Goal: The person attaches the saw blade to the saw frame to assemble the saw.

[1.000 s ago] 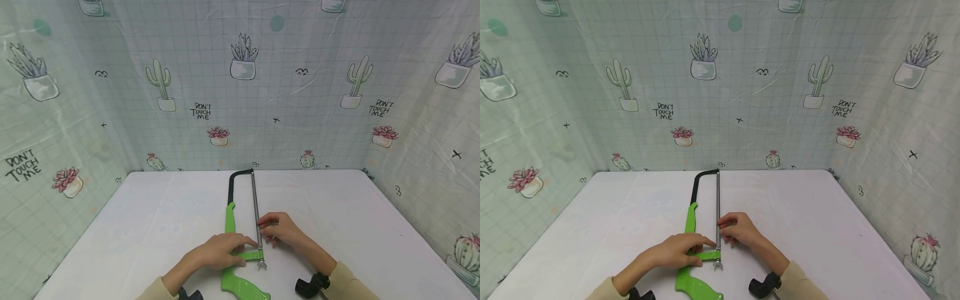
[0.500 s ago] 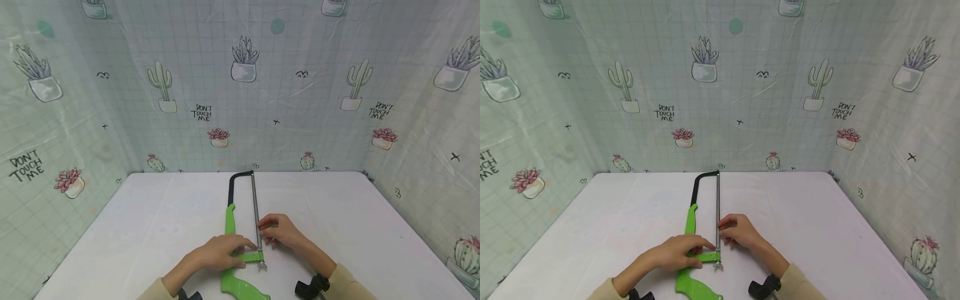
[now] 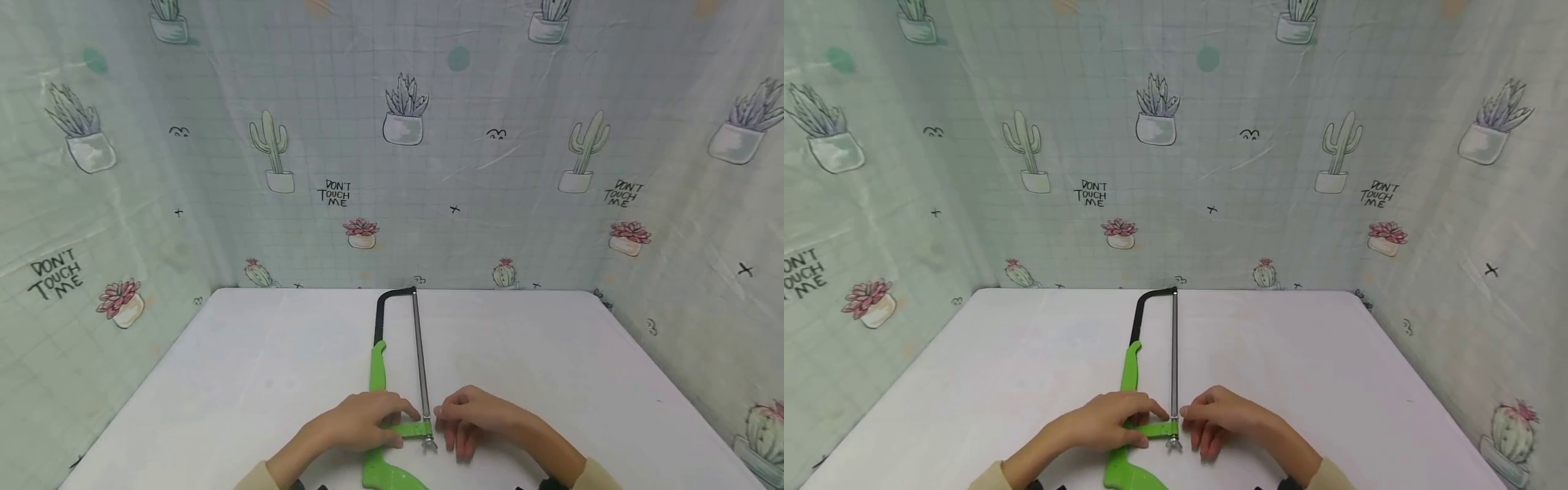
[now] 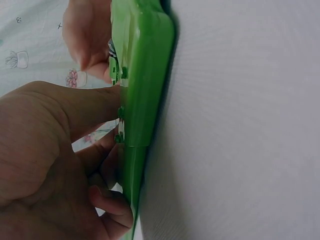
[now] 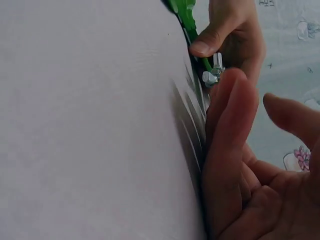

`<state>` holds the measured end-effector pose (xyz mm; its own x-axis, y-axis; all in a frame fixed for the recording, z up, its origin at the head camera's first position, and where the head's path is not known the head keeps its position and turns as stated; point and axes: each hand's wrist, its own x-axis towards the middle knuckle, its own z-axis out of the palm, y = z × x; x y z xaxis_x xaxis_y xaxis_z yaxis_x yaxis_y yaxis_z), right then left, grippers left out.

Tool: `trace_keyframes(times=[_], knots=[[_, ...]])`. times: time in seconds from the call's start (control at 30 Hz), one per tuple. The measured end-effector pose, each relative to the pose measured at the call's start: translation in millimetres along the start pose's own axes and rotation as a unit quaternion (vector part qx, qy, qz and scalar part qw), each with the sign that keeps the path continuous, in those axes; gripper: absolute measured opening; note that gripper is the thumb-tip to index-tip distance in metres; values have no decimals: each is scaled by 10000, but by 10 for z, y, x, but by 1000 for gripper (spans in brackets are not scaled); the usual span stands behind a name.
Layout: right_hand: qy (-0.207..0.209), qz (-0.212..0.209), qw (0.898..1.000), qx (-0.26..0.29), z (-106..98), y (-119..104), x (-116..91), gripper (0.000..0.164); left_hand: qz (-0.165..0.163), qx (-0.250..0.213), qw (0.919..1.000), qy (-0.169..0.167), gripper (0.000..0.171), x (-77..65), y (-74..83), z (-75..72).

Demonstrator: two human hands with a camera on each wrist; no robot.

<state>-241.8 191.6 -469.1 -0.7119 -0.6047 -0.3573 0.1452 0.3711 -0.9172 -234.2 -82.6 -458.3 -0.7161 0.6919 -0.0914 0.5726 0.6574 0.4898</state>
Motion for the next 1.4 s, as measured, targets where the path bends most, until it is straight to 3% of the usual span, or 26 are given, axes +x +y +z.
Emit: trace_keyframes(times=[0.13, 0.3, 1.4], knots=[[-811, 8, 9961, 333, 103, 29, -82, 26, 14, -83, 10000, 2, 38, -7, -10, 9], [-1209, -180, 9906, 608, 177, 42, -102, 14, 24, -125, 9999, 25, 38, 0, -22, 55], [-1095, -262, 9926, 457, 194, 70, -75, 9, 39, -8, 10000, 32, 39, -9, -15, 25]])
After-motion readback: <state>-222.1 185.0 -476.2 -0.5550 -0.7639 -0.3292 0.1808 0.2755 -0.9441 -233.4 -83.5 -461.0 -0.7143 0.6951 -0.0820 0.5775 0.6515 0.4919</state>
